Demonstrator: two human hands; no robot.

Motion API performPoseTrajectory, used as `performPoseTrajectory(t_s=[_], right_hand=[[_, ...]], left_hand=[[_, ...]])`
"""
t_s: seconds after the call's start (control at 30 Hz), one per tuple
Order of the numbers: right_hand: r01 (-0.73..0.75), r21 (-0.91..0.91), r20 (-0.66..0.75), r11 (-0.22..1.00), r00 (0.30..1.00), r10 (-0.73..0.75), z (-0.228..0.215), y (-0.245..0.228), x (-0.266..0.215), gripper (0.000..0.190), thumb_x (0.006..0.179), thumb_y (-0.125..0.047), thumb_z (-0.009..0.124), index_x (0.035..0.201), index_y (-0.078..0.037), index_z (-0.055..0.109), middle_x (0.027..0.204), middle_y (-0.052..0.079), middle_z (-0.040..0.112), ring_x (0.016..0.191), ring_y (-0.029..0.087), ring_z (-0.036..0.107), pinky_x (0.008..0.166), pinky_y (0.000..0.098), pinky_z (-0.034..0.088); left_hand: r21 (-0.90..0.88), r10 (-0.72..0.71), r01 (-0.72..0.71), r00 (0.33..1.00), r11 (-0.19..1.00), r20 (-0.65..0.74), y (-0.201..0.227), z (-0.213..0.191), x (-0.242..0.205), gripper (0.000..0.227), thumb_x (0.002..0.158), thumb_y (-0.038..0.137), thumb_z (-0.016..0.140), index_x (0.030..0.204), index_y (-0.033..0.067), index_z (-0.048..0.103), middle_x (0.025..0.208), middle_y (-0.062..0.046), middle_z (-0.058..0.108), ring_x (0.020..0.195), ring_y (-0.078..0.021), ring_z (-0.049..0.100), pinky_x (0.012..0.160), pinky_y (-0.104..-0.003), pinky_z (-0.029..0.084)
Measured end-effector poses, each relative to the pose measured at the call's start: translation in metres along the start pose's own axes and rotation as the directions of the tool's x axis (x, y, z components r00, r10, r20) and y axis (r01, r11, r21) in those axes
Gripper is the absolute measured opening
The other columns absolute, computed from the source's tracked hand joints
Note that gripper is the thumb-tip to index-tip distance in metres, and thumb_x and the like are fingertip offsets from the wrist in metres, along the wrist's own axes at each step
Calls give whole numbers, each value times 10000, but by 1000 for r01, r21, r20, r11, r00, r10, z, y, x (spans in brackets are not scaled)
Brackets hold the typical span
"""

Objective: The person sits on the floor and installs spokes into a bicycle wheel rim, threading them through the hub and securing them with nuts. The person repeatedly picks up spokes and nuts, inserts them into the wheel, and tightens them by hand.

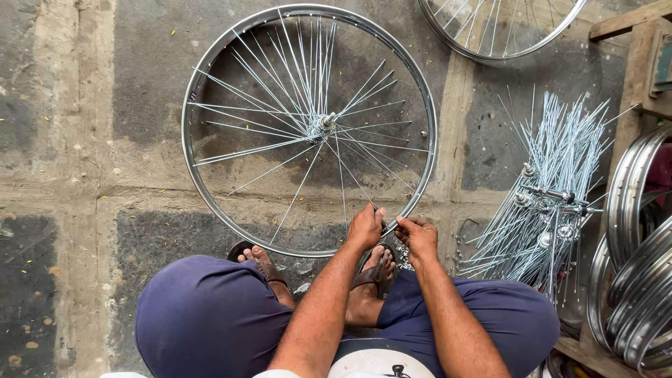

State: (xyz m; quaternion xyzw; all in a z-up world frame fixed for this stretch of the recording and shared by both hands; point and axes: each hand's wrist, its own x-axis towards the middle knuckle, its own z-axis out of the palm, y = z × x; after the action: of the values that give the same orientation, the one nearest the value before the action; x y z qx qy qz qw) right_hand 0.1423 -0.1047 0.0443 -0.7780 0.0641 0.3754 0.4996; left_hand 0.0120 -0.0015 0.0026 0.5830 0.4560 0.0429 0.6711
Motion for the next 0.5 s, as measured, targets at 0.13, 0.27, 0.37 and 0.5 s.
performPoseTrajectory(t_s=[0.13, 0.27, 0.37, 0.5], right_hand=[[-5, 5, 6, 1000, 1000, 5, -5, 7, 7, 152, 841, -66, 814, 886, 12, 692, 769, 71, 688, 628, 153, 665, 597, 256, 585], [-4, -1, 14, 1000, 1000, 4, -9, 16, 19, 150, 829, -65, 808, 882, 13, 692, 768, 78, 691, 624, 166, 670, 593, 264, 585], [9, 8, 12, 1000, 1000, -9, -12, 22, 25, 159, 826, -54, 815, 878, 9, 678, 766, 84, 684, 616, 170, 663, 588, 274, 580], [15, 5, 11, 1000, 1000, -15, -15, 24, 27, 143, 834, -58, 797, 871, 2, 673, 762, 79, 694, 594, 157, 656, 566, 267, 571]], left_hand=[[14, 4, -3, 1000, 1000, -12, -4, 2, 3, 389, 1026, 427, 527, 1045, 47, 607, 955, -220, 722, 953, -435, 681, 831, -542, 506], [50, 16, -13, 999, 999, -42, -11, 10, 6, 393, 1030, 426, 531, 1074, 42, 602, 998, -249, 699, 982, -466, 657, 843, -556, 499], [72, 41, -37, 997, 997, -64, -17, 15, 7, 408, 1039, 426, 528, 1086, 26, 592, 1033, -276, 681, 1008, -488, 638, 859, -567, 491], [-4, 22, -22, 999, 1000, -33, -15, 14, 7, 413, 1024, 430, 500, 1063, 30, 593, 998, -243, 737, 1011, -447, 678, 886, -543, 500]])
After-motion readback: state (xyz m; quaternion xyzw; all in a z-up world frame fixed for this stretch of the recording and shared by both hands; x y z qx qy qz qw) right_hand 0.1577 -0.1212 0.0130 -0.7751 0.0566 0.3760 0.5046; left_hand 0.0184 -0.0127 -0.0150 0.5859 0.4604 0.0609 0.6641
